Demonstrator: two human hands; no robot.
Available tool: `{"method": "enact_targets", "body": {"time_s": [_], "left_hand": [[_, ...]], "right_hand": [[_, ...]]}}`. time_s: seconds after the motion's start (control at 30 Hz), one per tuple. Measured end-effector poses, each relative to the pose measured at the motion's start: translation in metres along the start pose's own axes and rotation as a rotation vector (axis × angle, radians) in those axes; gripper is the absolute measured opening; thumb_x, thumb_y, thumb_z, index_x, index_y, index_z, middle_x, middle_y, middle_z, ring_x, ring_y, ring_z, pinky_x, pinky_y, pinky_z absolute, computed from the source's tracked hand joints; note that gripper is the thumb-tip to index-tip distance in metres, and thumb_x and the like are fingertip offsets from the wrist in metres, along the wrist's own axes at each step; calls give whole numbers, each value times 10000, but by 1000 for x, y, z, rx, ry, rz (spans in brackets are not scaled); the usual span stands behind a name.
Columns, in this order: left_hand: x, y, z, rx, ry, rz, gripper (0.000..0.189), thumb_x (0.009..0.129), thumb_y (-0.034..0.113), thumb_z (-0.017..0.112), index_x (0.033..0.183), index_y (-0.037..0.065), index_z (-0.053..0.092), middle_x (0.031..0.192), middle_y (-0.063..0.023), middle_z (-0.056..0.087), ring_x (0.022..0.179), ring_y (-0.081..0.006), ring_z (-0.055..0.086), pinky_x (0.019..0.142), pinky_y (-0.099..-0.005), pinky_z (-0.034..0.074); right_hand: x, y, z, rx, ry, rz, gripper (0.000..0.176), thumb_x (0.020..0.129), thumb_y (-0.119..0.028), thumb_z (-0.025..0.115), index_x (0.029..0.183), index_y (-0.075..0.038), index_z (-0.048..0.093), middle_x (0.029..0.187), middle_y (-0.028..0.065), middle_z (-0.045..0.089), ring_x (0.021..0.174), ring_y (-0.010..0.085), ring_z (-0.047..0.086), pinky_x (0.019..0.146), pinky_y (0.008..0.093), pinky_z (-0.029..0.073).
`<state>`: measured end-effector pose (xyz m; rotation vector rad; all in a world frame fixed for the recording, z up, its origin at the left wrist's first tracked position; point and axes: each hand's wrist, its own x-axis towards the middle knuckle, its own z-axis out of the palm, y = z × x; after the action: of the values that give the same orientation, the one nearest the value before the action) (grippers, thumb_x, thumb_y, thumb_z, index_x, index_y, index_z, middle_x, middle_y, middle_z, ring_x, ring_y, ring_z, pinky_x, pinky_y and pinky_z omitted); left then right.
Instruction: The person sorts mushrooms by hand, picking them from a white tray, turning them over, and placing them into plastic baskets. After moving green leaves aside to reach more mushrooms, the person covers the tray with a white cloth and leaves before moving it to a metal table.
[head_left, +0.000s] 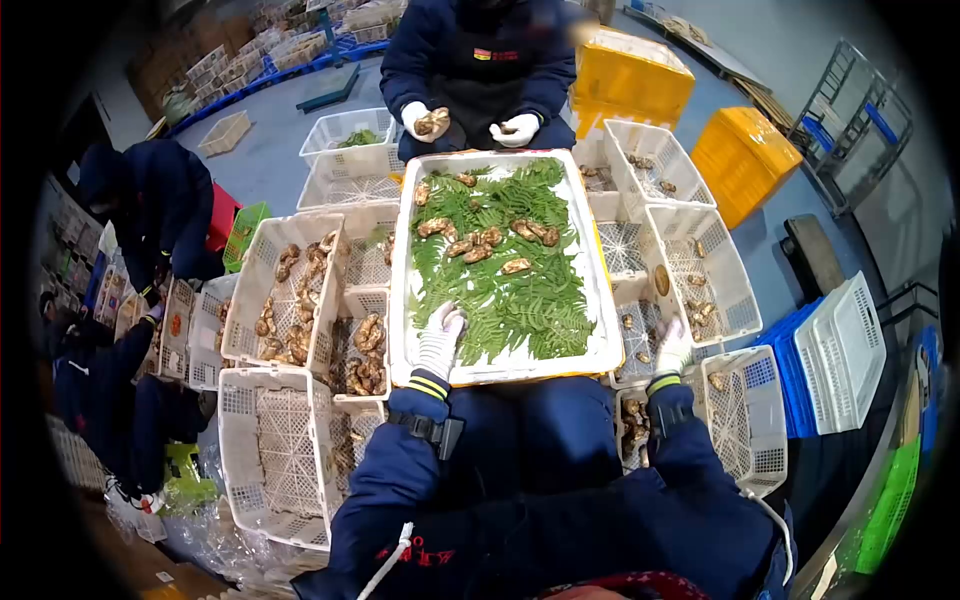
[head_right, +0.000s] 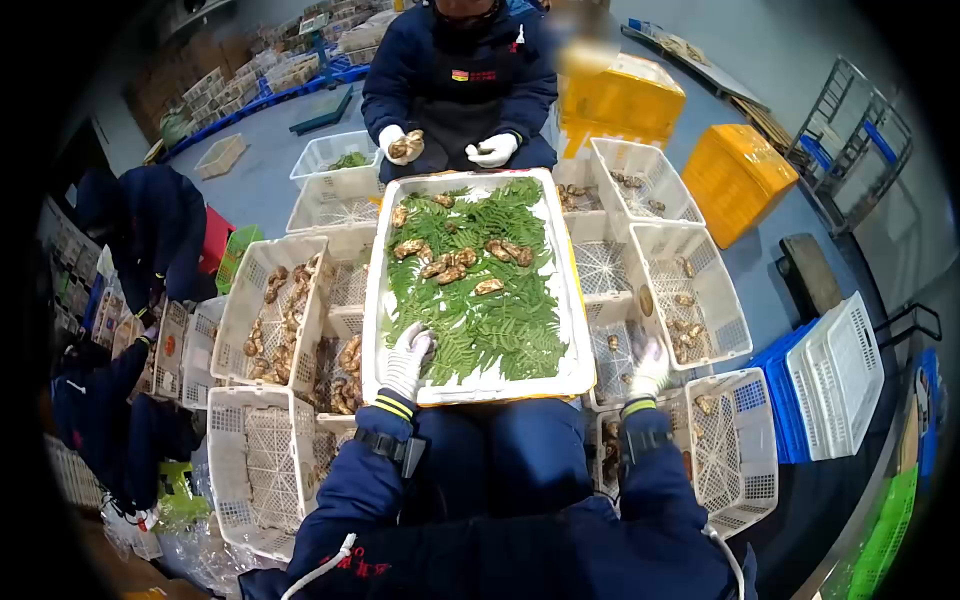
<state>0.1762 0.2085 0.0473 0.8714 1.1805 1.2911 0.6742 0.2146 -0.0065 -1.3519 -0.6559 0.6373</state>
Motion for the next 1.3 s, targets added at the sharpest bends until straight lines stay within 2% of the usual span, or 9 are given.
{"method": "enact_targets", "body": {"time_s": [0.13,0.23,0.43,0.57,0.7,0.9,1.03,1.17,1.3], "left_hand": [[0,2,-4,-190,-40,-24,513,989,162,609,1427,-26,418,1245,-164,615,1062,-213,631,930,-308,532],[-10,19,-4,-356,-57,-66,515,988,171,610,1426,-18,416,1260,-170,605,1071,-225,632,943,-331,538],[-13,28,-24,-875,-159,-141,516,953,179,641,1415,50,452,1340,-180,561,1193,-321,586,1051,-472,492],[-10,25,-28,-924,-231,-179,536,959,190,637,1434,52,433,1377,-191,539,1221,-333,571,1066,-477,477],[-8,25,-28,-918,-223,-194,542,967,198,624,1448,56,419,1385,-187,531,1252,-342,548,1089,-484,453],[-10,25,-29,-956,-211,-181,494,984,182,598,1440,78,441,1340,-167,552,1254,-324,548,1086,-495,450],[-7,24,-29,-1105,-267,-268,392,993,188,591,1363,91,502,1311,-150,577,1215,-316,570,1020,-518,494],[-1,11,-34,-1069,-157,-375,290,975,132,620,1259,107,574,1275,-139,605,1096,-272,622,922,-439,563],[-5,18,-34,-940,-230,-246,316,988,107,592,1301,95,548,1240,-138,628,1117,-263,630,949,-398,558]], "right_hand": [[-47,-129,178,-545,-540,-336,298,938,-163,589,1207,-47,640,1120,181,680,1077,333,619,987,401,475],[-52,-104,254,-832,-760,-955,320,845,-185,657,1150,-88,669,1188,131,655,1177,363,549,1038,454,426],[-56,-47,311,-1366,-831,-1017,357,780,-288,735,1079,-100,682,1234,70,622,1265,312,501,1018,428,452],[-58,-52,304,-1188,-790,-1023,328,844,-350,699,993,-60,734,1060,119,703,1117,339,600,971,422,469],[-91,-64,287,-108,-957,396,382,1009,-377,568,1122,-33,688,1073,70,707,985,216,656,863,367,502],[-141,-92,281,298,-1061,696,321,1002,-310,593,1178,-45,634,1184,114,657,1105,243,623,957,420,517],[-183,-121,291,-553,-1195,-132,473,946,-388,671,1216,-1,647,1099,85,698,952,178,645,899,308,507],[-191,-104,318,-412,-1255,-118,455,961,-334,657,1234,27,614,1132,133,693,1020,160,644,913,301,503],[-135,-78,365,-706,-1036,-587,294,904,-239,670,1140,-66,695,1106,145,695,1024,313,657,932,380,503]]}}
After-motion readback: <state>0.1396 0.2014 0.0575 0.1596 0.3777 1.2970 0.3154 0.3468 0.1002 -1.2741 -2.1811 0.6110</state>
